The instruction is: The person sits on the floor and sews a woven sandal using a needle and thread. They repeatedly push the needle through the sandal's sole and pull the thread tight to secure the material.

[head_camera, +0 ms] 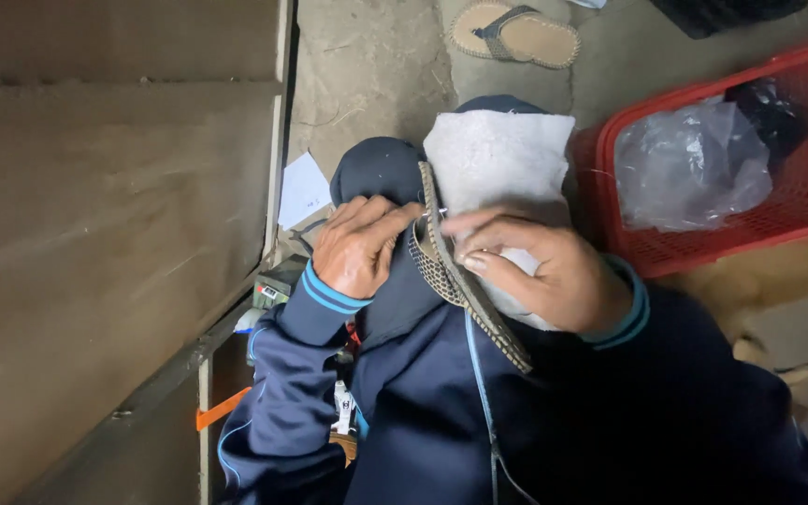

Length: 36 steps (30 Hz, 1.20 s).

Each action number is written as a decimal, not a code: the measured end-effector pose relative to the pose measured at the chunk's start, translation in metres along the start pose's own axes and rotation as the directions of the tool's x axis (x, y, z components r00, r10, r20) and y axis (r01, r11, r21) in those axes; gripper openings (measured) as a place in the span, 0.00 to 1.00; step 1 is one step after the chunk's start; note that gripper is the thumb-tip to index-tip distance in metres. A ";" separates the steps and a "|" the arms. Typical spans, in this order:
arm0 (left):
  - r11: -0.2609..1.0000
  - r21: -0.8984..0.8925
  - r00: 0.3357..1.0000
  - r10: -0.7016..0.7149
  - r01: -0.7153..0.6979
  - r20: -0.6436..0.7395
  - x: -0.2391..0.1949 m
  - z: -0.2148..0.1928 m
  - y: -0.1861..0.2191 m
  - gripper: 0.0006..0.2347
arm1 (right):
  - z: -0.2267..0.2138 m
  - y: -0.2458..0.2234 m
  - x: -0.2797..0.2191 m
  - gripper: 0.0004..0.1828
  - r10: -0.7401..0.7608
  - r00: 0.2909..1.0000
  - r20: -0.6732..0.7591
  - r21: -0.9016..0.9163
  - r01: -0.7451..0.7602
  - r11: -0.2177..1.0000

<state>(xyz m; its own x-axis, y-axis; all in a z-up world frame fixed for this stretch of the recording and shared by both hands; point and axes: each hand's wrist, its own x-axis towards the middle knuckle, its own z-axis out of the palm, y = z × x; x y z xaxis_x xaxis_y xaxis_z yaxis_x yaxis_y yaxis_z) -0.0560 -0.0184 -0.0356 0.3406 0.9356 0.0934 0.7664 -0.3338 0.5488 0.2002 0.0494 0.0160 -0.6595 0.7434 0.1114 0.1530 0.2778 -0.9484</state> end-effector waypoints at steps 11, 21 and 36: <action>0.976 -0.203 0.984 -0.112 0.082 -0.140 0.018 0.000 0.019 0.06 | 0.022 0.037 0.008 0.15 0.271 0.963 -0.014 -0.395 -0.254 0.883; 0.982 0.021 0.978 -0.182 0.185 -0.104 0.009 0.004 0.020 0.12 | 0.010 0.031 -0.002 0.29 0.262 0.961 0.084 -0.434 -0.201 0.878; 0.704 0.209 0.732 -0.670 0.678 -0.118 -0.055 0.001 -0.010 0.27 | 0.011 0.032 -0.008 0.11 0.082 0.995 -0.056 -0.410 -0.098 0.907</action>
<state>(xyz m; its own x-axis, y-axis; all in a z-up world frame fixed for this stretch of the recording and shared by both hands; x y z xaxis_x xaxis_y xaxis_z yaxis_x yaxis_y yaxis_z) -0.0825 -0.0667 -0.0471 -0.3287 0.9227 -0.2012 0.8848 0.3754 0.2760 0.2021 0.0456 -0.0186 -0.6021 0.7969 0.0498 0.5050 0.4283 -0.7493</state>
